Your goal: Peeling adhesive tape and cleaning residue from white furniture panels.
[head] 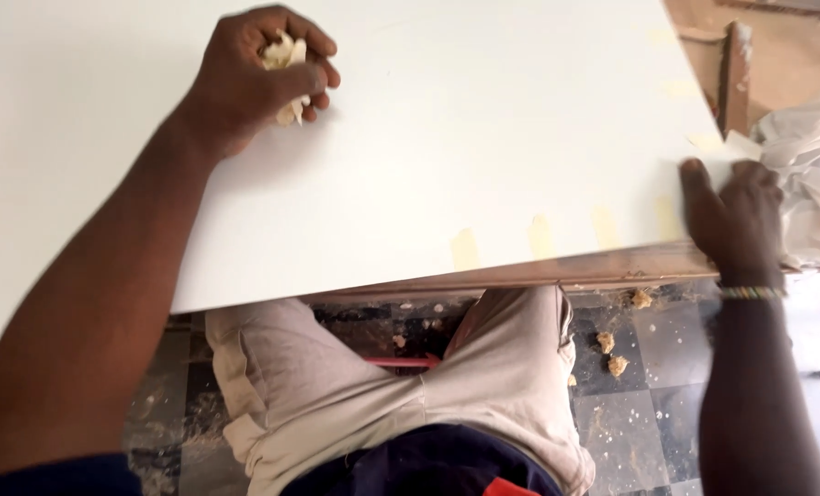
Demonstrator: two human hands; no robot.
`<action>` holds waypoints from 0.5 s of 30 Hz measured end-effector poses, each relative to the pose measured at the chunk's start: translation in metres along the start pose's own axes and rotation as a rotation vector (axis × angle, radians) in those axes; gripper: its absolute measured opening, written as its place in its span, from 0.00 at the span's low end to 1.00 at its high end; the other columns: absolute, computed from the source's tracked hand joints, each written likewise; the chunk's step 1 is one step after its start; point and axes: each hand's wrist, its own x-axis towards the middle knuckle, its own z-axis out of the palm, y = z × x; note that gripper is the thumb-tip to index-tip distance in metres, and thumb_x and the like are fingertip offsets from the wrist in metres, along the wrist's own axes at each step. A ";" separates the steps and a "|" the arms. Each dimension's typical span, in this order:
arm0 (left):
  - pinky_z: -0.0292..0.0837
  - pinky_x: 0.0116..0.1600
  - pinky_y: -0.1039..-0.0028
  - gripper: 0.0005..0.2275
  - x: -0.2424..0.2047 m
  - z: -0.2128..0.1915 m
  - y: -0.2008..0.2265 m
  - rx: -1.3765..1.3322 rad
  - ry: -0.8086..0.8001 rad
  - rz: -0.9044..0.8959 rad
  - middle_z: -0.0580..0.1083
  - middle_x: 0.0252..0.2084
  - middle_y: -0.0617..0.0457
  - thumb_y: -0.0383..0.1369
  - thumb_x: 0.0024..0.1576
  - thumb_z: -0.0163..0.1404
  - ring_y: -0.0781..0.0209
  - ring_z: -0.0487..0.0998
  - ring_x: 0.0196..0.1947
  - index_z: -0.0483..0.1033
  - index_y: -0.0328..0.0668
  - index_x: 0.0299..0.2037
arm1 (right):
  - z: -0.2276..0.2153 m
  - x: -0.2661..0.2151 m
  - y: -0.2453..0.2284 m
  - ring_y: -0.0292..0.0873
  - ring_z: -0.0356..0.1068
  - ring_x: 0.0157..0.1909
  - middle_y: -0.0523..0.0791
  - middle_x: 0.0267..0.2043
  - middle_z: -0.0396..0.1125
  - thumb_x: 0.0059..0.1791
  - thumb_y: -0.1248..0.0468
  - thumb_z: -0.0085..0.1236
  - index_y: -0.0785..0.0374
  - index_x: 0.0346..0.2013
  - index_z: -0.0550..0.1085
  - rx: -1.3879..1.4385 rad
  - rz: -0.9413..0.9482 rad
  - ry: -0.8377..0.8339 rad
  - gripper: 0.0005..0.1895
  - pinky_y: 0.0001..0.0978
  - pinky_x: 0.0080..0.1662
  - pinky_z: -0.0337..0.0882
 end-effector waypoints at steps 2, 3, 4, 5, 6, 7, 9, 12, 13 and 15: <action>0.80 0.38 0.74 0.08 -0.001 -0.002 0.000 -0.008 -0.018 -0.005 0.78 0.40 0.47 0.22 0.59 0.54 0.65 0.81 0.35 0.75 0.35 0.47 | 0.000 -0.024 0.011 0.69 0.57 0.65 0.70 0.64 0.55 0.60 0.38 0.45 0.84 0.64 0.60 -0.020 -0.046 0.018 0.45 0.62 0.62 0.59; 0.80 0.38 0.73 0.07 -0.001 -0.002 0.001 -0.001 -0.017 0.013 0.78 0.39 0.47 0.22 0.59 0.54 0.65 0.81 0.35 0.75 0.35 0.46 | -0.006 -0.037 0.006 0.70 0.55 0.64 0.70 0.63 0.55 0.57 0.41 0.51 0.81 0.63 0.61 0.004 -0.075 0.071 0.42 0.65 0.60 0.55; 0.79 0.37 0.73 0.06 -0.001 -0.002 0.002 0.005 -0.014 0.033 0.77 0.39 0.48 0.22 0.59 0.54 0.65 0.81 0.35 0.74 0.36 0.45 | -0.013 -0.048 0.000 0.70 0.54 0.63 0.69 0.62 0.55 0.54 0.45 0.56 0.78 0.62 0.61 0.028 -0.105 0.126 0.39 0.67 0.59 0.51; 0.79 0.37 0.73 0.06 0.002 0.000 -0.006 0.007 -0.010 0.027 0.77 0.39 0.48 0.22 0.59 0.54 0.65 0.81 0.35 0.74 0.36 0.45 | -0.008 -0.056 0.002 0.70 0.54 0.63 0.69 0.62 0.55 0.54 0.45 0.56 0.78 0.62 0.61 0.030 -0.109 0.119 0.39 0.67 0.59 0.51; 0.81 0.39 0.73 0.05 0.004 0.001 -0.013 0.115 0.004 0.089 0.78 0.39 0.50 0.23 0.59 0.55 0.65 0.81 0.35 0.74 0.37 0.44 | -0.004 -0.060 0.003 0.64 0.55 0.66 0.64 0.65 0.56 0.54 0.50 0.62 0.73 0.62 0.62 -0.090 -0.316 0.283 0.34 0.57 0.63 0.54; 0.83 0.41 0.73 0.05 0.007 0.002 -0.020 0.224 0.017 0.149 0.78 0.39 0.51 0.23 0.60 0.56 0.66 0.81 0.36 0.75 0.37 0.43 | 0.000 -0.065 0.004 0.57 0.56 0.70 0.60 0.68 0.58 0.55 0.54 0.68 0.69 0.62 0.64 -0.204 -0.526 0.444 0.31 0.47 0.68 0.56; 0.81 0.39 0.73 0.05 0.012 0.009 -0.027 0.342 0.077 0.181 0.78 0.37 0.52 0.23 0.58 0.57 0.66 0.81 0.34 0.76 0.39 0.41 | -0.016 -0.098 -0.066 0.53 0.58 0.67 0.54 0.62 0.61 0.52 0.54 0.70 0.64 0.58 0.65 -0.006 -0.709 0.288 0.29 0.46 0.66 0.55; 0.80 0.35 0.73 0.05 0.025 0.022 -0.026 0.529 0.139 0.210 0.78 0.33 0.53 0.25 0.56 0.57 0.66 0.82 0.31 0.77 0.42 0.39 | -0.024 -0.139 -0.157 0.51 0.59 0.61 0.49 0.55 0.64 0.46 0.45 0.67 0.61 0.50 0.67 0.232 -1.001 0.070 0.31 0.46 0.63 0.55; 0.80 0.33 0.73 0.05 0.030 0.028 -0.025 0.596 0.149 0.203 0.78 0.32 0.54 0.26 0.56 0.57 0.66 0.83 0.30 0.76 0.43 0.39 | -0.023 -0.151 -0.184 0.52 0.59 0.58 0.50 0.52 0.63 0.43 0.36 0.62 0.63 0.45 0.67 0.275 -1.121 0.010 0.35 0.47 0.61 0.55; 0.78 0.33 0.71 0.04 0.050 0.032 -0.042 0.702 0.185 0.298 0.79 0.31 0.52 0.26 0.55 0.57 0.63 0.82 0.29 0.77 0.41 0.38 | -0.014 -0.159 -0.205 0.53 0.59 0.57 0.51 0.50 0.61 0.45 0.32 0.55 0.63 0.43 0.66 0.207 -1.122 0.046 0.36 0.48 0.60 0.56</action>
